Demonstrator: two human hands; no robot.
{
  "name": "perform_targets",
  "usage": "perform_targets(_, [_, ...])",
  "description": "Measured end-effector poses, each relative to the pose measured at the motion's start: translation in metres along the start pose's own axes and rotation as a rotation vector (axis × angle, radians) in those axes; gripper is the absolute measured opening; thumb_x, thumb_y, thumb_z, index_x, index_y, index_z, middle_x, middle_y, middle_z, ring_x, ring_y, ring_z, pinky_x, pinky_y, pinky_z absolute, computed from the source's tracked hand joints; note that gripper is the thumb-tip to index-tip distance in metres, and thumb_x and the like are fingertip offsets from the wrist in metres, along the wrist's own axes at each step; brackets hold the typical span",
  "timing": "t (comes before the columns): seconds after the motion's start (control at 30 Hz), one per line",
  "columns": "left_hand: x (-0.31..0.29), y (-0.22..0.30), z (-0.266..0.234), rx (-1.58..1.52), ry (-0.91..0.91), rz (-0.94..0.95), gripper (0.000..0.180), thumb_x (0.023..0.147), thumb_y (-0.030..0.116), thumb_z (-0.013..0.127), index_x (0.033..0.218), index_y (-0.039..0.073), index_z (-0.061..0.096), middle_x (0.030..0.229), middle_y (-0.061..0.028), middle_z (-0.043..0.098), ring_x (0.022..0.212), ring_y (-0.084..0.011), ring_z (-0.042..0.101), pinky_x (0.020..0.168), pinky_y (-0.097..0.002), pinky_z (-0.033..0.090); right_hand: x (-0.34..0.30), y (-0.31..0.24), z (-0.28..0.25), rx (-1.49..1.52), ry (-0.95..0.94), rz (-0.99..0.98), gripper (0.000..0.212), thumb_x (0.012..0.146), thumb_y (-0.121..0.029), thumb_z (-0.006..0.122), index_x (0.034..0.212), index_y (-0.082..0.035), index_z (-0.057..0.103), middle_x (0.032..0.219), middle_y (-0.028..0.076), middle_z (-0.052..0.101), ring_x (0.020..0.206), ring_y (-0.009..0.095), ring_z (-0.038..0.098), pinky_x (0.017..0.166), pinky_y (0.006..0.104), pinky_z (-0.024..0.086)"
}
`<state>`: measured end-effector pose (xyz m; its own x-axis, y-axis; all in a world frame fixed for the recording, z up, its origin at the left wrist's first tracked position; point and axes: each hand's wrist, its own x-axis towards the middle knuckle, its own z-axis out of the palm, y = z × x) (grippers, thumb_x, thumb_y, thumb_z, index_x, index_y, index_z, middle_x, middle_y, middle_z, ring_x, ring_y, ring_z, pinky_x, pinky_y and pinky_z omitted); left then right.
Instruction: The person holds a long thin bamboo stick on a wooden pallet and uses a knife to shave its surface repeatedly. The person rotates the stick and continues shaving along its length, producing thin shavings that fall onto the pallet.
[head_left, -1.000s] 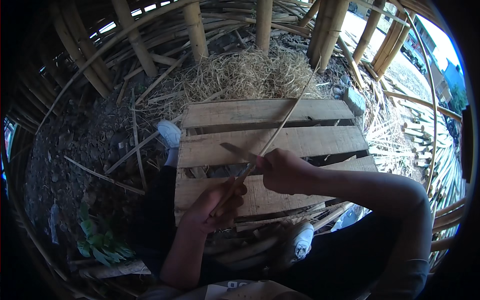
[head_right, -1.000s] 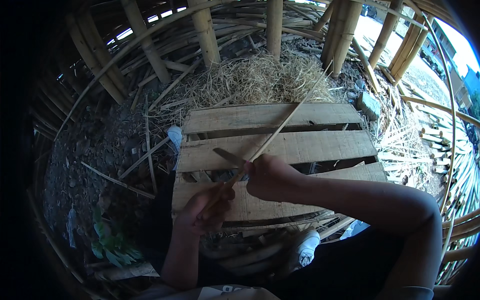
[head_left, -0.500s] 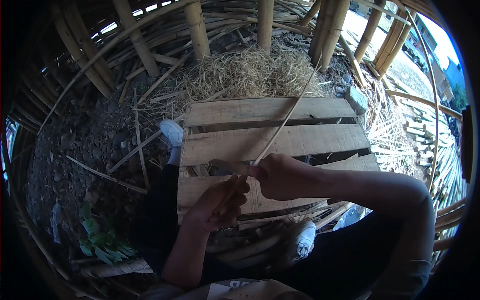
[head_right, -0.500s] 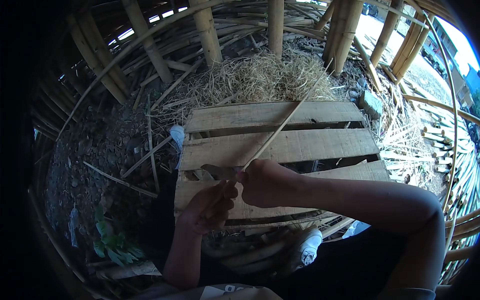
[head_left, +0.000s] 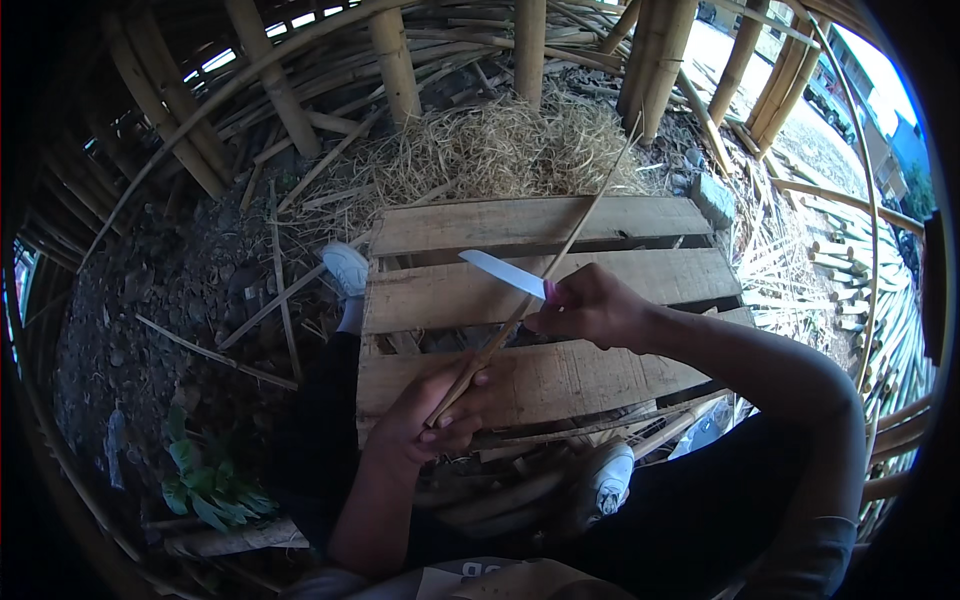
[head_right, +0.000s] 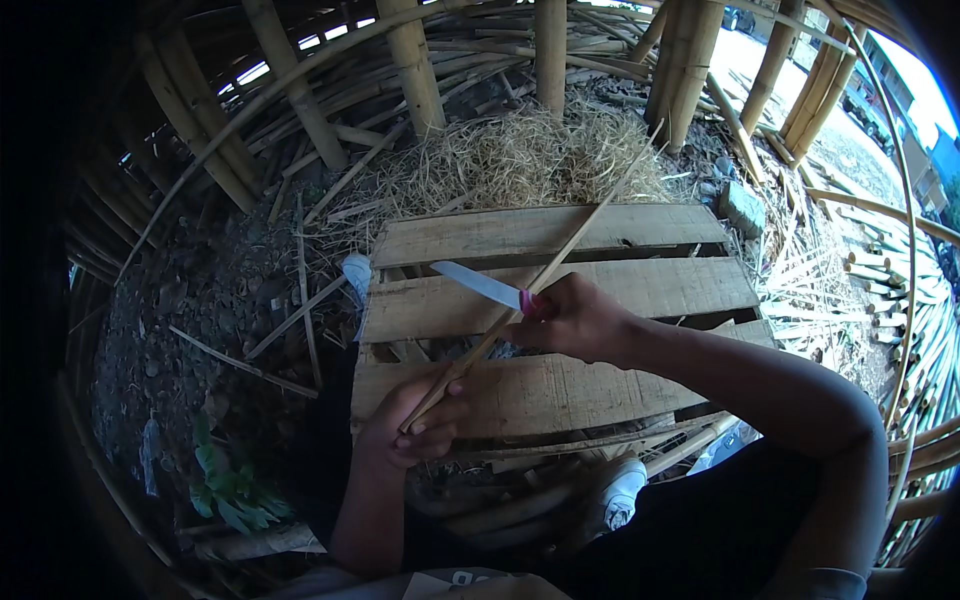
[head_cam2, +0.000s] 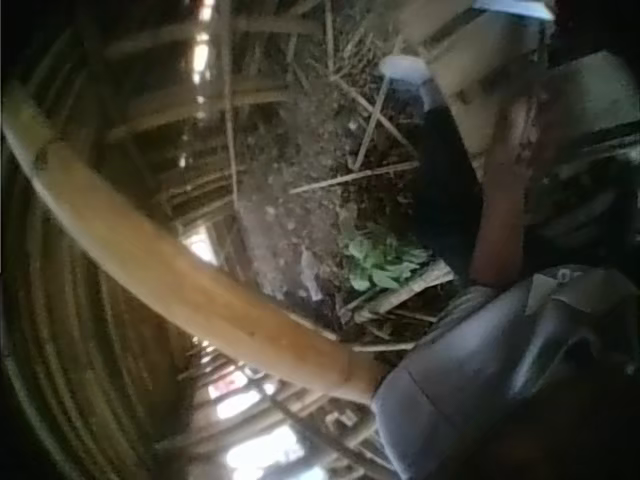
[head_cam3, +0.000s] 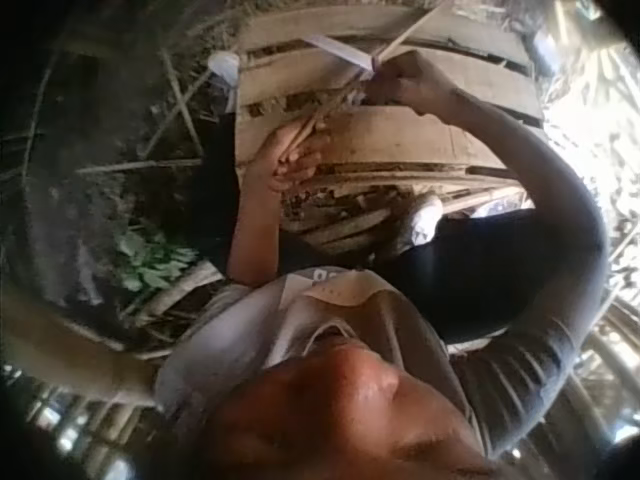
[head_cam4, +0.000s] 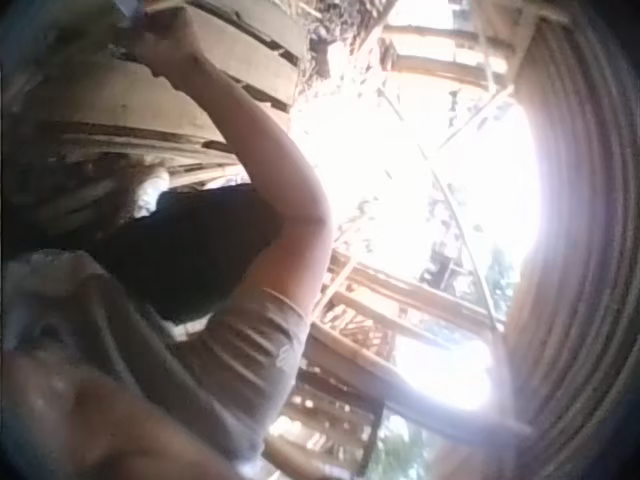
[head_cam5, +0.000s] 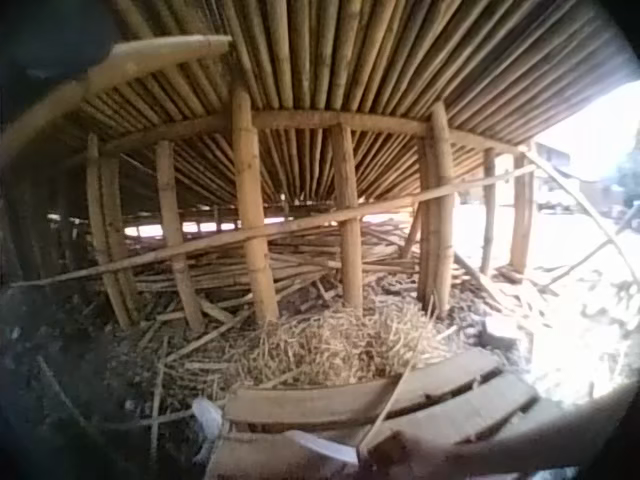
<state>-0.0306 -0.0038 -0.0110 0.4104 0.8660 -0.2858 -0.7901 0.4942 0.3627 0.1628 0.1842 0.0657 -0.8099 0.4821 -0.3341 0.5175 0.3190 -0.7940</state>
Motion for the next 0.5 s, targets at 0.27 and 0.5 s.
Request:
perform_targets(0.27, [0.001, -0.001, -0.006, -0.315, -0.127, -0.012, 0.038, 0.111, 0.037, 0.025, 0.100, 0.006, 0.045, 0.052, -0.0058, 0.046, 0.029, -0.0092, 0.037, 0.027, -0.0193, 0.023, -0.001, 0.061, -0.040, -0.092, -0.014, -0.503, 0.026, 0.102, -0.019, 0.054, 0.103, 0.001, 0.070, 0.070, 0.003, 0.060, 0.067, 0.012, 0.056, 0.063, 0.0311, 0.046])
perform_targets(0.5, [-0.001, -0.001, -0.002, -0.251, -0.107, 0.038, 0.038, 0.110, 0.039, 0.025, 0.098, 0.007, 0.042, 0.049, -0.0048, 0.044, 0.028, -0.0093, 0.037, 0.026, -0.0190, 0.023, -0.015, 0.063, -0.027, -0.409, 0.097, -0.766, 0.020, 0.082, -0.011, 0.078, 0.102, -0.012, 0.076, 0.077, 0.004, 0.063, 0.072, 0.020, 0.063, 0.064, 0.0336, 0.051])
